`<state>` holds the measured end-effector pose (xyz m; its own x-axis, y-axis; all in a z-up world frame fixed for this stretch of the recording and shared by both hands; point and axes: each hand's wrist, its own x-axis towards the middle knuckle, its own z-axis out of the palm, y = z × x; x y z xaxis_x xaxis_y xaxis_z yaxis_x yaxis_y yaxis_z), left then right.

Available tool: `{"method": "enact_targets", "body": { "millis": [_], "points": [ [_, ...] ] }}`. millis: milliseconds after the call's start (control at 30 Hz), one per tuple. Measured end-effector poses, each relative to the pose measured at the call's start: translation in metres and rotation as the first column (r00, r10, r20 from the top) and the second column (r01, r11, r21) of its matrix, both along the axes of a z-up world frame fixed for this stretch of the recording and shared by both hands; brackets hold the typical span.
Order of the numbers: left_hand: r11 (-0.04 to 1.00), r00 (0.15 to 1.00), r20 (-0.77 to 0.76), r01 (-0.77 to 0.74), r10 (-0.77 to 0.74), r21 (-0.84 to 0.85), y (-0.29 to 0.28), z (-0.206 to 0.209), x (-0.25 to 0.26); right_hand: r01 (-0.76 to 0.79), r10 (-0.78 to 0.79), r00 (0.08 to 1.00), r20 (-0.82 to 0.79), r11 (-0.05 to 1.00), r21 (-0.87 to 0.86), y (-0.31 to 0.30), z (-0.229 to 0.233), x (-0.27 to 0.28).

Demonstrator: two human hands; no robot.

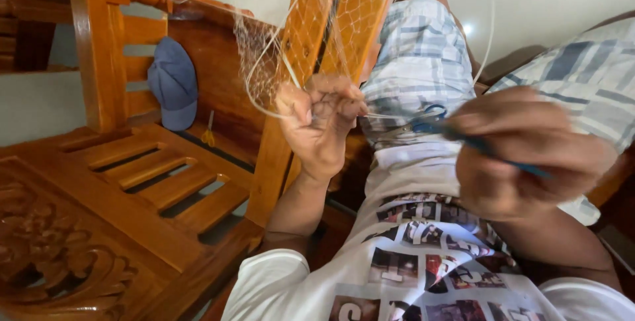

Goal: The person uses a net needle to tie knots and repair or weave a fishing net.

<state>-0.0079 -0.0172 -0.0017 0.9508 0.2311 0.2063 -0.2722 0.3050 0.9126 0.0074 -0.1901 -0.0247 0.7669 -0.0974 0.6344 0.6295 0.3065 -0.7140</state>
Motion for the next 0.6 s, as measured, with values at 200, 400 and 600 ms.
{"method": "enact_targets", "body": {
  "millis": [200,400,600],
  "points": [
    [0.998,0.999,-0.023,0.046,-0.047,-0.049,0.003,0.001,0.001,0.013,0.056,0.984,-0.172,0.928,0.373,-0.004,-0.002,-0.012],
    [0.999,0.999,0.019,0.03,-0.029,-0.037,0.004,-0.002,0.001,-0.344,0.411,0.807,-0.423,0.911,0.228,0.001,0.009,0.011],
    [0.994,0.997,0.061,0.057,-0.052,-0.089,0.003,-0.003,0.003,-0.418,0.28,0.787,-0.55,0.897,-0.142,0.019,0.021,0.015]
  ]
}}
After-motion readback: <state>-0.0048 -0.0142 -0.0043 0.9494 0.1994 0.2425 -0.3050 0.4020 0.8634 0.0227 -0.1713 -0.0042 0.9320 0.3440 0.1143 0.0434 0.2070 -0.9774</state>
